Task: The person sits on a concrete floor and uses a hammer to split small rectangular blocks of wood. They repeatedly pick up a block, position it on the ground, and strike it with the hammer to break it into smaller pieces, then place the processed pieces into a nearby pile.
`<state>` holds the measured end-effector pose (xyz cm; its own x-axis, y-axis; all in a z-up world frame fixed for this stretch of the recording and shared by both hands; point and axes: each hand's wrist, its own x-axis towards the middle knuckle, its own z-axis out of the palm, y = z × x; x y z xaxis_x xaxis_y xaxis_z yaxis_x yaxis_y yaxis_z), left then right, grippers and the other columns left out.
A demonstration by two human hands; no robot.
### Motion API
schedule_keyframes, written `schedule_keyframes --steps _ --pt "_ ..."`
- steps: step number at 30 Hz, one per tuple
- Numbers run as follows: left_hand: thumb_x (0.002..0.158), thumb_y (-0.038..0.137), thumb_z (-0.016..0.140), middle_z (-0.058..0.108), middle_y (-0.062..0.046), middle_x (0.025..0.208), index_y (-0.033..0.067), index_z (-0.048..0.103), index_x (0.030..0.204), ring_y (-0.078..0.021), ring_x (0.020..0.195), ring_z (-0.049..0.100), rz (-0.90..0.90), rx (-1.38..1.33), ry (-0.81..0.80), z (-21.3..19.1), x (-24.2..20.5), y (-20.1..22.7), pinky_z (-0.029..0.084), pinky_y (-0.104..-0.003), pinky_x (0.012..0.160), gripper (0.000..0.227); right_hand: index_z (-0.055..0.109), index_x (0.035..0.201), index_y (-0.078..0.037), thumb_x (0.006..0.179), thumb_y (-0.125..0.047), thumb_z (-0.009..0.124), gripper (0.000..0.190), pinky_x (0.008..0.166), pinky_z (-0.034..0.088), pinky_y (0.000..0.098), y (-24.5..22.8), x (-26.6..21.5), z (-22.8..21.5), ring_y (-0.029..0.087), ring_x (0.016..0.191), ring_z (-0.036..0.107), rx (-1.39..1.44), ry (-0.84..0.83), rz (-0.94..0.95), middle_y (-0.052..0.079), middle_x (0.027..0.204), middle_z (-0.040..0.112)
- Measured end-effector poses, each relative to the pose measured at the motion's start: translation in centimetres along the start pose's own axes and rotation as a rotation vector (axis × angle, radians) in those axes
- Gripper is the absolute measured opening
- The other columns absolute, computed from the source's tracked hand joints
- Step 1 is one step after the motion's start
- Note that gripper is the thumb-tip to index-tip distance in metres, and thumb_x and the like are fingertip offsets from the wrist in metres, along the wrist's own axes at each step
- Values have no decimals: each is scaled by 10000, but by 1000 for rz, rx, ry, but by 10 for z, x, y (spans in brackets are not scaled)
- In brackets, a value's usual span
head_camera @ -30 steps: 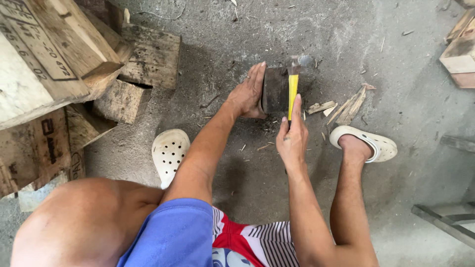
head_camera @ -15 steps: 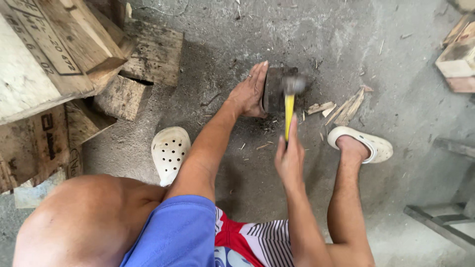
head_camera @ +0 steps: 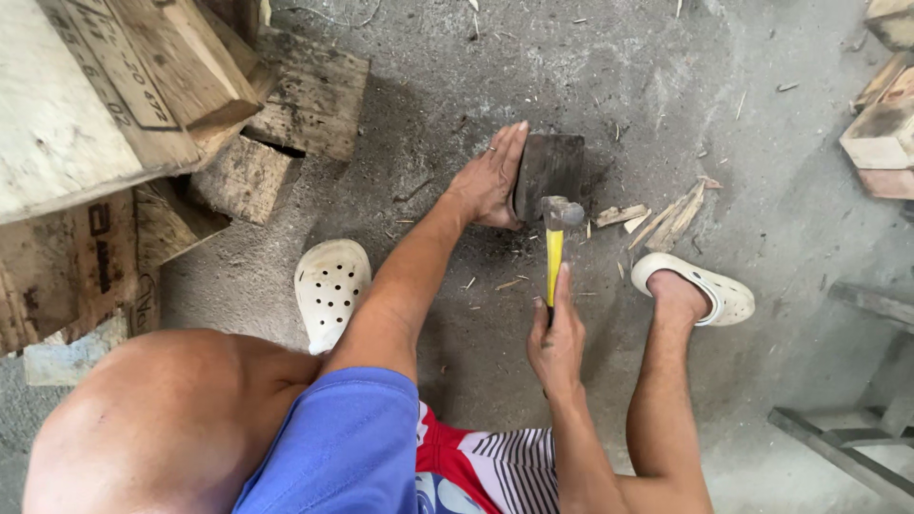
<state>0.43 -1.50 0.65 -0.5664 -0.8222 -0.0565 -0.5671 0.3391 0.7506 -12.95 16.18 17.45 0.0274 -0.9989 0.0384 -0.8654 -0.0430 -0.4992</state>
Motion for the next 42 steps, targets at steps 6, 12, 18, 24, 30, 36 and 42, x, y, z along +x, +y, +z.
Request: schedule_keyframes --steps 6,12,18,24,30,36,42 --pt "471 482 982 110 -261 1648 -23 -102 1557 -433 1546 164 11 13 31 0 -4 3 325 -456 1245 1616 275 1632 -62 1000 51 563 703 916 570 478 14 39 23 481 1190 650 79 47 -26 345 1399 587" --pt "467 478 983 119 -270 1632 -32 -94 1536 -445 1515 164 -10 14 11 -3 -3 3 311 -478 1207 1601 269 1634 -89 983 35 581 733 842 569 475 -4 2 6 472 1068 684 6 2 14 351 1242 632" --pt "495 480 974 111 -270 1636 -24 -107 1552 -448 1535 161 2 5 32 0 -4 4 310 -487 1232 1594 257 1650 -97 1021 11 584 717 720 527 484 -3 36 16 425 794 690 7 -83 219 271 932 678" --pt "491 477 977 95 -259 1646 -7 -105 1549 -444 1524 141 -40 28 -42 -3 0 5 287 -510 1217 1589 240 1659 -90 973 32 543 760 763 566 457 -16 11 5 460 963 692 -17 92 -191 354 1209 628" --pt "500 524 969 96 -276 1638 -25 -112 1541 -449 1531 149 -8 23 1 1 -3 4 293 -497 1234 1599 276 1642 -94 1020 -17 573 693 766 538 477 -15 48 14 424 857 712 31 -74 223 290 980 690" --pt "499 505 974 112 -273 1642 -30 -111 1549 -458 1525 157 22 28 40 0 -1 0 306 -487 1229 1602 315 1625 -71 985 13 572 695 737 548 408 -4 -7 4 354 803 706 50 13 -9 264 972 667" --pt "498 492 975 114 -274 1648 -24 -125 1547 -462 1528 170 2 2 14 -1 -2 1 347 -477 1214 1606 384 1594 -80 956 -6 618 684 642 535 379 11 -46 -2 305 616 612 54 -110 321 226 786 613"
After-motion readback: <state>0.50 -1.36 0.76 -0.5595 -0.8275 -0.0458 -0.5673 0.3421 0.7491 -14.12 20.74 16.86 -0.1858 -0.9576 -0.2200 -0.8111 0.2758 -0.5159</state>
